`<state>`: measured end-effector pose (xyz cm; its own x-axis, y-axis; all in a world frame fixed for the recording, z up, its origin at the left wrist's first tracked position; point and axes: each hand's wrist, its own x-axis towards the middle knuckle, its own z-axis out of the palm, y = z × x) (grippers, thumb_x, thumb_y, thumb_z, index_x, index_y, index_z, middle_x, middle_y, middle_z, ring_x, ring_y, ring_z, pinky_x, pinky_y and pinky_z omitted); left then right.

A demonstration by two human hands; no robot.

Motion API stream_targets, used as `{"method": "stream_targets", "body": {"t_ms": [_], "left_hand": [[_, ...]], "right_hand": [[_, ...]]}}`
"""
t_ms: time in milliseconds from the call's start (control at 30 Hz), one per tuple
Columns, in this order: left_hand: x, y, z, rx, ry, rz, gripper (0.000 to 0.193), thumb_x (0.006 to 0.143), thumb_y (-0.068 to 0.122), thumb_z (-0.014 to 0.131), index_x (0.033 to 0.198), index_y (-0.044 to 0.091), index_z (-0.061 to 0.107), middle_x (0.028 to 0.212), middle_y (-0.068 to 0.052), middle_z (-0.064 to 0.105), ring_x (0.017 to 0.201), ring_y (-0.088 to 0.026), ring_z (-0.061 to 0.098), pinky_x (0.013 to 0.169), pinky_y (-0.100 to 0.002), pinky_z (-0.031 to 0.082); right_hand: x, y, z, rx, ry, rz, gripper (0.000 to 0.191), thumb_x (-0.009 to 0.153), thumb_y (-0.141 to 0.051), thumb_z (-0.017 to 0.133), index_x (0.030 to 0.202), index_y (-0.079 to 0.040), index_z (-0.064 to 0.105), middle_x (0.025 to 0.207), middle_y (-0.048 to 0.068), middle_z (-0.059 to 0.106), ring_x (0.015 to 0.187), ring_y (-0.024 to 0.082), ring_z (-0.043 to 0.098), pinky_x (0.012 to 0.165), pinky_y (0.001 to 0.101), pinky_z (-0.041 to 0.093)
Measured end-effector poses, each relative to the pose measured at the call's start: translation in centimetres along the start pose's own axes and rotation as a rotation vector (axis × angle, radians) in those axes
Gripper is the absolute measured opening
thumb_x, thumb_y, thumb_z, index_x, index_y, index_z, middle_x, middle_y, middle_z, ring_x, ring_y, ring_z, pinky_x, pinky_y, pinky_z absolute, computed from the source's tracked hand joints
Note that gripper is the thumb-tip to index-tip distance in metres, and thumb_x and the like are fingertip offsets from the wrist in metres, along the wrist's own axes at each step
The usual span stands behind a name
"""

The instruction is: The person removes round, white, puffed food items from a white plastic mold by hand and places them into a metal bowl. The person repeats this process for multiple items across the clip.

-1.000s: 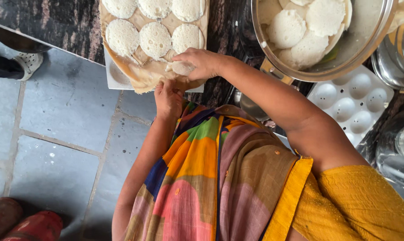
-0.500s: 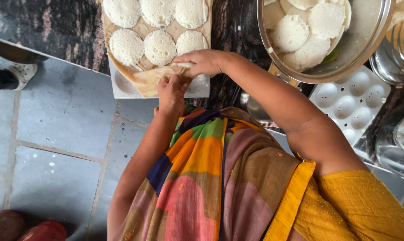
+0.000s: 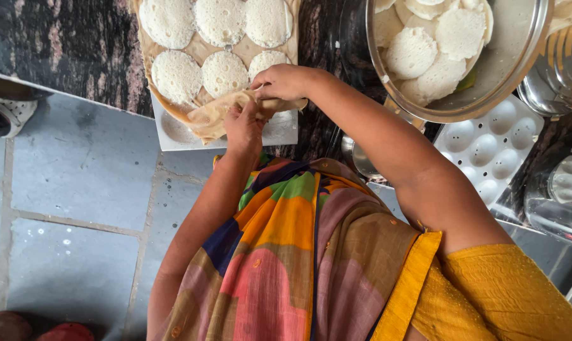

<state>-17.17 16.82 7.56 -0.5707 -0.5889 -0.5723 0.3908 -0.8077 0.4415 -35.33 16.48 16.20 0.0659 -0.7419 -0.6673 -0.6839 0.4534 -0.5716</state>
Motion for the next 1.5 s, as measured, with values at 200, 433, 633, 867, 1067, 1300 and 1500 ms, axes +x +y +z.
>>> {"method": "stream_targets", "body": {"t_ms": [200, 433, 633, 867, 1067, 1300, 1500], "left_hand": [[-1.7, -0.3, 0.5, -0.156, 0.084, -0.011, 0.008, 0.088, -0.004, 0.054, 0.095, -0.004, 0.058, 0.098, -0.017, 0.067, 0.089, -0.031, 0.072, 0.086, -0.045, 0.063], [-1.8, -0.2, -0.1, -0.252, 0.08, -0.083, 0.008, 0.077, 0.001, 0.055, 0.085, 0.003, 0.056, 0.097, -0.015, 0.067, 0.094, -0.031, 0.071, 0.093, -0.048, 0.06], [-1.5, -0.8, -0.6, -0.199, -0.02, -0.062, 0.005, 0.087, -0.002, 0.055, 0.086, 0.003, 0.054, 0.091, -0.014, 0.063, 0.082, -0.028, 0.064, 0.077, -0.045, 0.058], [-4.4, -0.6, -0.8, -0.079, 0.107, -0.142, 0.008, 0.084, 0.002, 0.05, 0.09, 0.001, 0.055, 0.089, -0.014, 0.066, 0.077, -0.029, 0.067, 0.07, -0.043, 0.061], [-5.5, -2.2, 0.9, -0.283, 0.218, -0.206, 0.024, 0.094, 0.022, 0.051, 0.105, 0.002, 0.058, 0.098, -0.014, 0.07, 0.083, -0.029, 0.072, 0.069, -0.042, 0.062], [-3.5, -4.1, 0.8, -0.053, 0.082, -0.132, 0.021, 0.098, 0.014, 0.066, 0.116, 0.004, 0.062, 0.101, -0.009, 0.073, 0.084, -0.022, 0.071, 0.064, -0.034, 0.058], [-3.7, -4.4, -0.5, 0.065, 0.148, -0.174, 0.014, 0.096, 0.01, 0.068, 0.107, 0.002, 0.063, 0.088, -0.01, 0.072, 0.066, -0.022, 0.069, 0.05, -0.034, 0.052]], "right_hand": [[0.4, 1.0, 0.5, 0.009, -0.036, 0.052, 0.041, 0.1, -0.036, 0.06, 0.135, -0.015, 0.065, 0.123, 0.009, 0.072, 0.106, 0.023, 0.07, 0.094, 0.0382, 0.054], [1.0, 2.4, -0.2, 0.053, -0.047, -0.02, 0.042, 0.097, -0.036, 0.065, 0.133, -0.014, 0.066, 0.117, 0.01, 0.075, 0.103, 0.021, 0.072, 0.091, 0.0368, 0.055], [0.5, 1.5, -0.7, 0.014, 0.008, -0.055, 0.052, 0.085, -0.029, 0.081, 0.132, -0.012, 0.067, 0.117, 0.011, 0.075, 0.102, 0.021, 0.072, 0.09, 0.0365, 0.055], [-0.5, -0.9, 0.5, -0.073, 0.005, 0.165, 0.055, 0.076, -0.004, 0.077, 0.13, -0.012, 0.066, 0.122, 0.012, 0.069, 0.11, 0.025, 0.068, 0.086, 0.0372, 0.061], [-0.4, 0.1, 1.9, -0.211, 0.218, -0.076, 0.061, 0.07, 0.004, 0.076, 0.13, -0.003, 0.063, 0.122, 0.02, 0.068, 0.114, 0.034, 0.066, 0.097, 0.0412, 0.056], [-0.6, 1.3, 1.6, -0.112, 0.197, -0.032, 0.055, 0.07, -0.004, 0.082, 0.123, -0.005, 0.068, 0.119, 0.017, 0.07, 0.112, 0.03, 0.069, 0.099, 0.0402, 0.055], [0.3, 2.5, 0.9, -0.069, 0.209, -0.003, 0.062, 0.067, -0.009, 0.086, 0.126, -0.007, 0.067, 0.121, 0.016, 0.071, 0.111, 0.03, 0.07, 0.099, 0.0406, 0.056]]}}
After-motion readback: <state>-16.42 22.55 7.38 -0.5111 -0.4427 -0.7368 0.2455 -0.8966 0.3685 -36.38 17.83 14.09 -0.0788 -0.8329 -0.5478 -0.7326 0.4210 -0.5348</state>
